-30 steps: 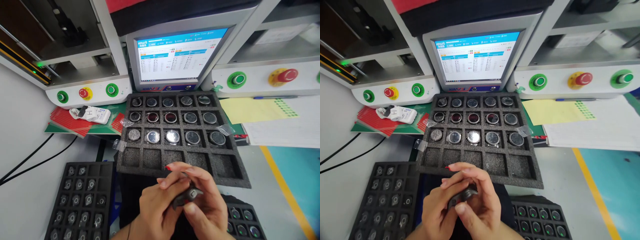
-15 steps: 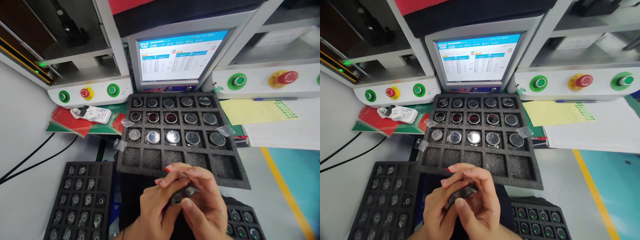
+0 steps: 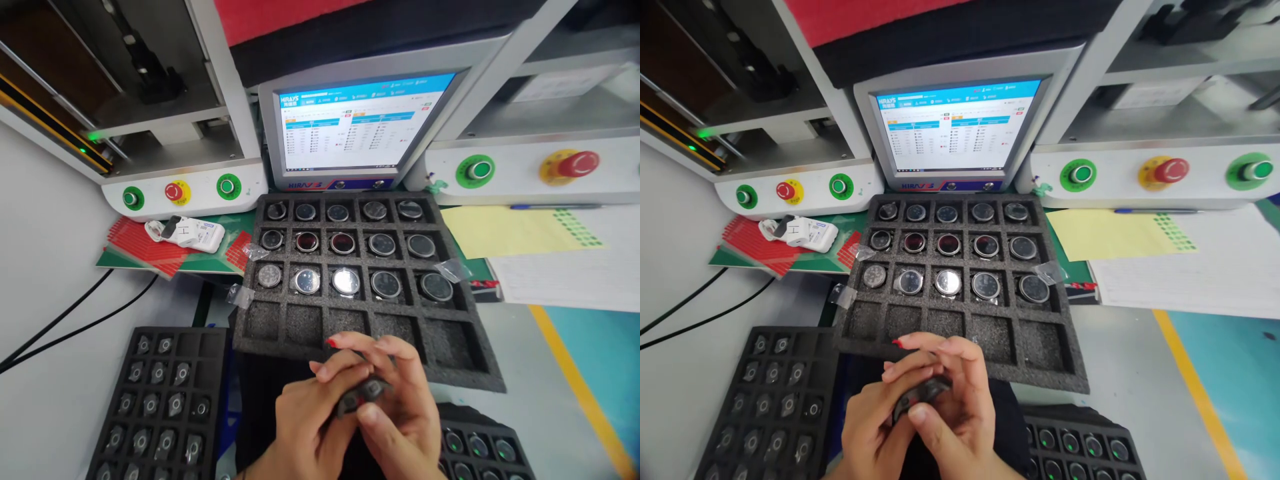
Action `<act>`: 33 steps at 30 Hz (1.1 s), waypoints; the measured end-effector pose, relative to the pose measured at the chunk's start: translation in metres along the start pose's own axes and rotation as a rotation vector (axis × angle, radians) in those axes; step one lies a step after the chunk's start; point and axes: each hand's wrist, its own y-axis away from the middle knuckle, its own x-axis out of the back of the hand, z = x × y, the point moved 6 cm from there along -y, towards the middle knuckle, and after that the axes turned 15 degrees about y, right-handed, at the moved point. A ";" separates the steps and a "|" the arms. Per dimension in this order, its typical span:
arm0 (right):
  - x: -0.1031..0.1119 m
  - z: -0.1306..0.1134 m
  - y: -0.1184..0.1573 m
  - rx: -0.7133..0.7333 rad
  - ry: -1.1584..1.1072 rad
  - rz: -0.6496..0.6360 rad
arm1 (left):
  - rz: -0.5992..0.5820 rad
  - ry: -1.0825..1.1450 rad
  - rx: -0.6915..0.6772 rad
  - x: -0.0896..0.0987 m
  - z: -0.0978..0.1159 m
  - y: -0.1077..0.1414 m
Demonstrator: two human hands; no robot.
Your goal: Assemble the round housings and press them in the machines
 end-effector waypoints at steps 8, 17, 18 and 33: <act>0.010 0.010 -0.013 -0.005 -0.051 -0.092 | 0.047 0.008 0.076 -0.006 -0.008 -0.005; 0.090 -0.001 -0.026 -0.013 0.102 0.598 | -0.052 -0.713 -0.134 0.007 -0.059 -0.100; 0.093 -0.003 -0.027 -0.019 0.097 0.599 | -0.088 -0.742 -0.151 0.006 -0.071 -0.107; 0.074 -0.023 -0.010 0.042 0.318 0.341 | -0.181 -0.217 -0.117 -0.013 0.007 -0.074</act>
